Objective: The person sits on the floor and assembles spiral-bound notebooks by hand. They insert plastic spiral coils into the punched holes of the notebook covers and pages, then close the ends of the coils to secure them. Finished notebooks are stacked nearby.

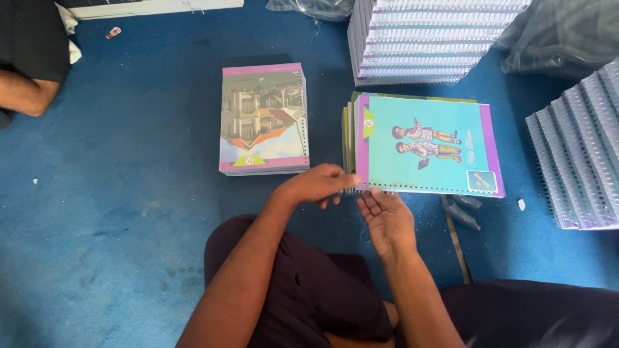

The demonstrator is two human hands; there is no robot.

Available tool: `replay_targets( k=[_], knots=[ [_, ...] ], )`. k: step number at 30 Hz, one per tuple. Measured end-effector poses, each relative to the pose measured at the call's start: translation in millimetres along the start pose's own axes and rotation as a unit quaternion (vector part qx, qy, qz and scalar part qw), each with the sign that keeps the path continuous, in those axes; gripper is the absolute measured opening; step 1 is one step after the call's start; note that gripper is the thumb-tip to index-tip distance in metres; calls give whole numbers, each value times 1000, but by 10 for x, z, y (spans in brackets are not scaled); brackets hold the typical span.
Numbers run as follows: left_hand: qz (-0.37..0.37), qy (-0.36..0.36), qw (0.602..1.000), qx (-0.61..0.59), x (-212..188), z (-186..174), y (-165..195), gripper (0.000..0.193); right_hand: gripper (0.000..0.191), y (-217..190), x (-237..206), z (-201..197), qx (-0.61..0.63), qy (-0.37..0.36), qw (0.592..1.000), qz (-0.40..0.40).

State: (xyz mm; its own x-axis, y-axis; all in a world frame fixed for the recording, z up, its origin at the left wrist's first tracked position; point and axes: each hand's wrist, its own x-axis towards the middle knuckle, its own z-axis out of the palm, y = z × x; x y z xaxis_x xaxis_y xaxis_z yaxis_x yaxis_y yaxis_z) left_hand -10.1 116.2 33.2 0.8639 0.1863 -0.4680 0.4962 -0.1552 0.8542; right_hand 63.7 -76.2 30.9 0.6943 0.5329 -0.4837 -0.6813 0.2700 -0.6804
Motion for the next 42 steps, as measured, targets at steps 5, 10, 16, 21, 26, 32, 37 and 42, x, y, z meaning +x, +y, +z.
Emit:
replay_targets(
  k=[5, 10, 16, 21, 26, 32, 37, 42],
  knots=[
    [191, -10, 981, -20, 10, 0, -68, 64, 33, 28, 63, 49, -24, 100, 993, 60],
    [57, -34, 998, -8, -20, -25, 28, 48, 31, -19, 17, 76, 31, 6, 999, 33],
    [30, 3, 999, -27, -74, 1, 131, 46, 29, 25, -24, 65, -21, 32, 999, 3],
    [183, 0, 983, 3, -26, 9, 0, 52, 37, 61, 94, 92, -19, 84, 994, 66],
    [69, -43, 996, -37, 39, -14, -62, 48, 36, 36, 77, -6, 17, -16, 1000, 9],
    [106, -20, 994, -1, -27, 9, -5, 51, 38, 47, 33, -11, -40, 55, 997, 23],
    [61, -23, 998, 16, -102, -12, 67, 50, 37, 36, -28, 26, -23, 84, 996, -18],
    [47, -40, 998, 18, -109, -17, 93, 49, 25, 9, -152, -44, 5, 84, 994, -68]
  ],
)
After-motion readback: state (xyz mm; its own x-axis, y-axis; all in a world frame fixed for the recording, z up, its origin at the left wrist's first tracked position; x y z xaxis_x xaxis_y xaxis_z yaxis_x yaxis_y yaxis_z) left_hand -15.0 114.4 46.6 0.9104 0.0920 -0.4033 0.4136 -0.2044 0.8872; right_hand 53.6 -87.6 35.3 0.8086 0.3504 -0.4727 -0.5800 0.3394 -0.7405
